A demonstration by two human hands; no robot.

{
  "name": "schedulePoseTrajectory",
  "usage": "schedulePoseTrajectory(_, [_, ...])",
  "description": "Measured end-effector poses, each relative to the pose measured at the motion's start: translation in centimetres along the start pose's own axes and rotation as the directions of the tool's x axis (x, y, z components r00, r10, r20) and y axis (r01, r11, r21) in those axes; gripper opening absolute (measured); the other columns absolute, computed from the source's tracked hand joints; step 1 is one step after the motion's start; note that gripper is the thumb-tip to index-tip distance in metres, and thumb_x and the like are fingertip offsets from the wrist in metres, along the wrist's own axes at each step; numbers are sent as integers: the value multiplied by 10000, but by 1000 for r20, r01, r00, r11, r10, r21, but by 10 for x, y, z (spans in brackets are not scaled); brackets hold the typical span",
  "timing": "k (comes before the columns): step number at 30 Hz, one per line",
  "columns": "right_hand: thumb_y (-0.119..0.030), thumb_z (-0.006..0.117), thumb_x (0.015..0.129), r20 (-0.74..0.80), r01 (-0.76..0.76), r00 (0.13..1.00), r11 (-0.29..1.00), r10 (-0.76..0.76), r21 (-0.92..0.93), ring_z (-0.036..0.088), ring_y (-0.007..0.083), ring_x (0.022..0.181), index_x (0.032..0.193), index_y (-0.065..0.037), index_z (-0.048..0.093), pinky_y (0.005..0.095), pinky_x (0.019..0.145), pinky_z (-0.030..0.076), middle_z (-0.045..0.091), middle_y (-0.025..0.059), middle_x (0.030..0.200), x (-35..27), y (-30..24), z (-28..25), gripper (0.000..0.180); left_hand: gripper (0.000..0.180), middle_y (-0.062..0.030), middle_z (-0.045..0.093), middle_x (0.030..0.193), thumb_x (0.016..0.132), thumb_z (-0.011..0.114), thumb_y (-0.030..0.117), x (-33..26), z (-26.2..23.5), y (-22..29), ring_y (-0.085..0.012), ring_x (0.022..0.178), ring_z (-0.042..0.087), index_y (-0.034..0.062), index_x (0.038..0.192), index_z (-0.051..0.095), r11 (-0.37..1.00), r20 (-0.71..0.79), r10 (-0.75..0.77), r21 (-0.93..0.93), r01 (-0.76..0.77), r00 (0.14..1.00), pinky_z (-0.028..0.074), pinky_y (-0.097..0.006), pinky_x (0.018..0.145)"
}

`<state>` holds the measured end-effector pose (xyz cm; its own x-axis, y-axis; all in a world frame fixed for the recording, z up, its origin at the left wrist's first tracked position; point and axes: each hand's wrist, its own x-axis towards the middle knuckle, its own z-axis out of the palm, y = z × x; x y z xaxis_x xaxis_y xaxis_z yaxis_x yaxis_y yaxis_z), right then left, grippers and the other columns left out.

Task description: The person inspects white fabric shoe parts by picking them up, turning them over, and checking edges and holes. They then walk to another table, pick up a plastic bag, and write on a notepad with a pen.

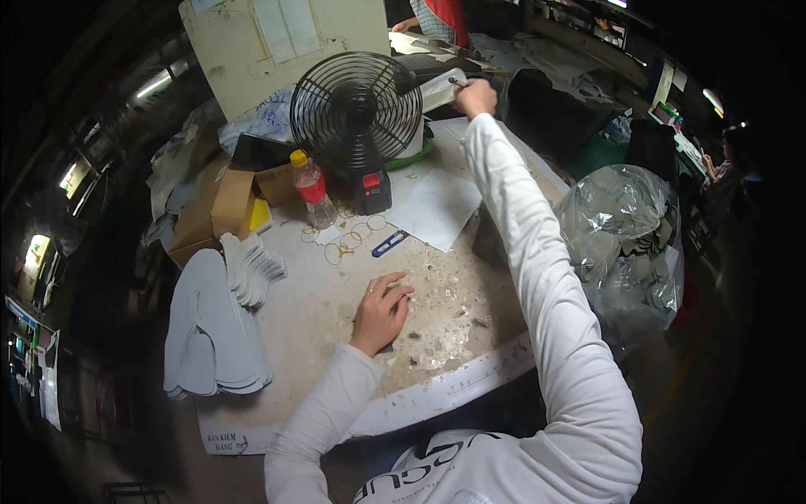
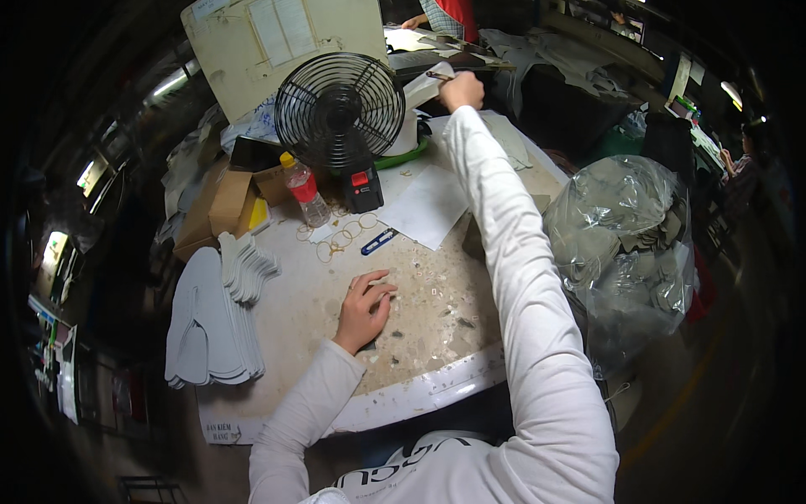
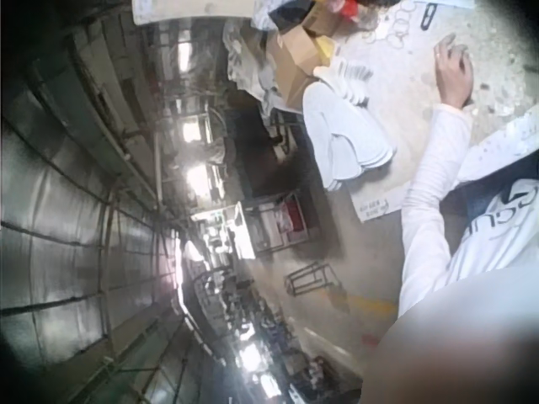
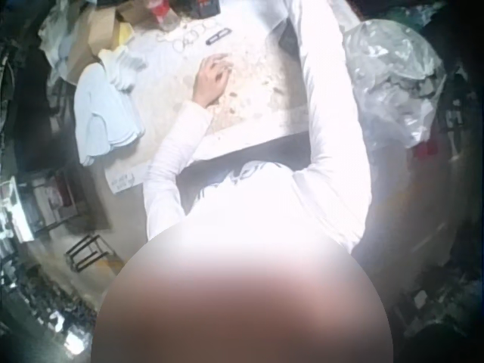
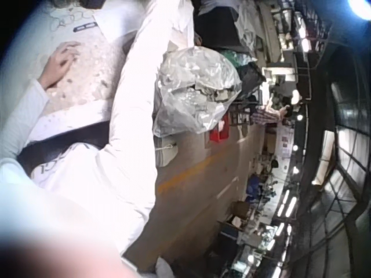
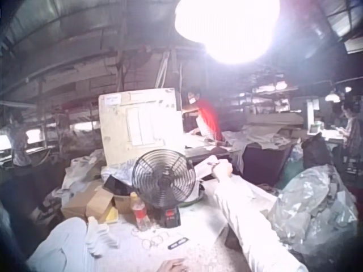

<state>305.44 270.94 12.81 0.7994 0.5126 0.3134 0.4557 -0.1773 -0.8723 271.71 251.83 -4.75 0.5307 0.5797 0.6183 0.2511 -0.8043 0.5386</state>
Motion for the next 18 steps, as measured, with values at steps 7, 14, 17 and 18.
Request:
schedulePoseTrajectory(7, [-245, 571, 823, -327, 546, 720, 790, -612, -279, 606, 390, 656, 829, -115, 631, 436, 571, 479, 612, 172, 665, -132, 21, -150, 144, 332, -120, 579, 1115, 811, 577, -4, -1, -1, -7, -202, 972, 593, 13, 1140, 539, 840, 34, -393, -392, 375, 919, 511, -296, 771])
schedulePoseTrajectory(14, [-107, 557, 764, 230, 559, 795, 825, -561, 82, 602, 313, 587, 855, -46, 646, 334, 554, 448, 569, 189, 653, -214, 72, -177, 142, 752, -138, 403, 1346, 733, 732, 266, 16, -22, 15, -261, 1150, 477, 70, 1352, 352, 982, -185, -89, -181, 55, 979, 382, -399, 968])
schedulePoseTrajectory(17, [-169, 571, 771, 531, 577, 666, 813, -524, 78, 584, 367, 612, 808, -55, 645, 374, 568, 454, 578, 200, 676, -224, 89, -141, 141, 866, -137, 387, 1362, 651, 745, 427, 16, -23, 32, -304, 1212, 412, 85, 1349, 362, 961, -44, 85, 268, -71, 995, 329, -432, 994])
schedulePoseTrajectory(18, [-200, 577, 780, 560, 545, 673, 836, -483, 66, 581, 369, 607, 797, -54, 647, 387, 569, 453, 577, 196, 664, -227, 91, -125, 162, 808, -119, 506, 1250, 650, 750, 330, 15, -20, 35, -305, 1112, 510, 125, 1341, 383, 907, -27, 108, 411, -87, 994, 398, -403, 926])
